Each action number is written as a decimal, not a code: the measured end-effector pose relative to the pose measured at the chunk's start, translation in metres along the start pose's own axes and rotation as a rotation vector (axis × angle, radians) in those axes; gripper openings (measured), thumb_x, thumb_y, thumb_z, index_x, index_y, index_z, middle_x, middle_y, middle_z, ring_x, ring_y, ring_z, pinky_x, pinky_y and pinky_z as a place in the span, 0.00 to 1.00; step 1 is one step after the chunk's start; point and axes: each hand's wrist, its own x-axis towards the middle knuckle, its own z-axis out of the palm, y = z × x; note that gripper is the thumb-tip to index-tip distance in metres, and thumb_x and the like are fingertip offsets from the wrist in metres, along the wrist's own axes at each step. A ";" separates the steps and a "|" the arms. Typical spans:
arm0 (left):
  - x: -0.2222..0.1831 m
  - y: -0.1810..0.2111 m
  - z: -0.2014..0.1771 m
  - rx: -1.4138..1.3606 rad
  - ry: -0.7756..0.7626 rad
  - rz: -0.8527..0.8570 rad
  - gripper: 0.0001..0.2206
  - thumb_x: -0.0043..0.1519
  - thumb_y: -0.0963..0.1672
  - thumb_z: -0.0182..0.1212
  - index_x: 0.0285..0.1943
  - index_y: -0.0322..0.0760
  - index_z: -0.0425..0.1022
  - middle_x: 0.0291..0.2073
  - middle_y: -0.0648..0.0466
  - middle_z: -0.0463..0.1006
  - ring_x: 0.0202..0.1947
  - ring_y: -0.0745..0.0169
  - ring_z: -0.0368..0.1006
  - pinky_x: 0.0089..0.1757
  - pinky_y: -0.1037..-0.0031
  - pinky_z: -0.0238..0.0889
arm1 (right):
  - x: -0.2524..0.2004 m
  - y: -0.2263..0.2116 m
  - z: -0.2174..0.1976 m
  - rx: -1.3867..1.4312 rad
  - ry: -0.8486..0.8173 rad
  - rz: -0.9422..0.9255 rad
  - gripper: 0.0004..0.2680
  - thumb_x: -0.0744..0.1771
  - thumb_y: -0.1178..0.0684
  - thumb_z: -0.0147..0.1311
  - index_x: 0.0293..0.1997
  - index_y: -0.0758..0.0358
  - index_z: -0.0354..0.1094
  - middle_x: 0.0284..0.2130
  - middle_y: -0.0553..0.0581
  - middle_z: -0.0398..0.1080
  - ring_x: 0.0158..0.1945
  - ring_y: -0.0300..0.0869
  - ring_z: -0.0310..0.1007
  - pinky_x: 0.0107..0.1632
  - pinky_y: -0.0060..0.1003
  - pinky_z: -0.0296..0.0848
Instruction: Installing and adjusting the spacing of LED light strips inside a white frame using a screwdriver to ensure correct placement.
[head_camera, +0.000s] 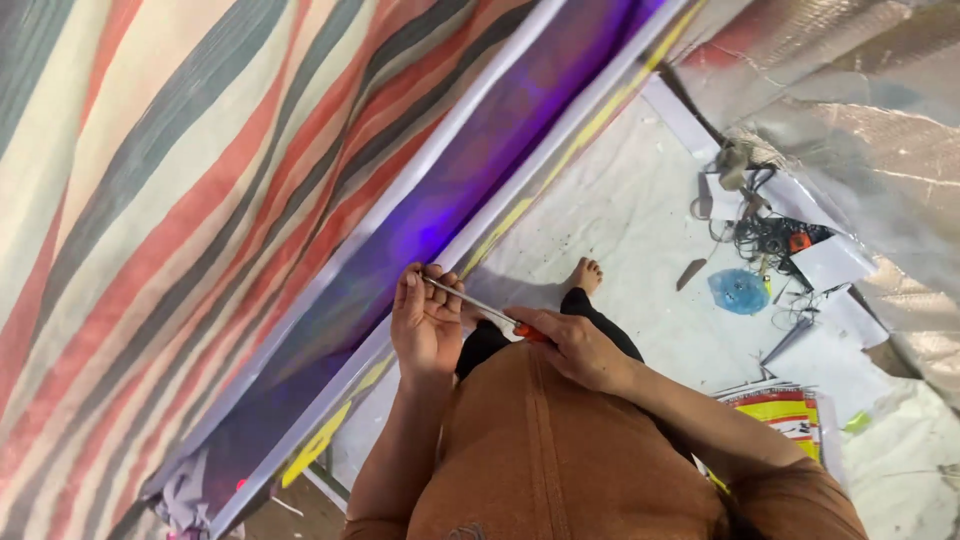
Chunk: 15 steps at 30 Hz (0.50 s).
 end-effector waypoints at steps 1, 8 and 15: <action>0.003 -0.011 0.011 0.016 -0.011 -0.004 0.08 0.70 0.46 0.56 0.54 0.42 0.74 0.44 0.47 0.83 0.45 0.50 0.81 0.49 0.61 0.77 | -0.008 0.008 -0.012 0.020 0.017 -0.005 0.18 0.67 0.60 0.55 0.67 0.64 0.66 0.47 0.64 0.77 0.46 0.56 0.81 0.47 0.47 0.79; 0.015 -0.103 0.083 0.211 -0.114 -0.106 0.06 0.69 0.44 0.58 0.49 0.39 0.75 0.40 0.46 0.83 0.41 0.52 0.82 0.47 0.67 0.78 | -0.056 0.049 -0.088 0.085 0.197 -0.017 0.18 0.65 0.62 0.59 0.63 0.67 0.68 0.42 0.69 0.78 0.40 0.60 0.82 0.40 0.51 0.81; 0.011 -0.146 0.131 0.256 -0.123 -0.105 0.06 0.69 0.44 0.57 0.49 0.38 0.75 0.42 0.43 0.83 0.42 0.50 0.83 0.47 0.65 0.78 | -0.097 0.069 -0.139 0.120 0.273 0.058 0.18 0.64 0.62 0.58 0.62 0.65 0.70 0.38 0.67 0.79 0.38 0.58 0.83 0.39 0.50 0.82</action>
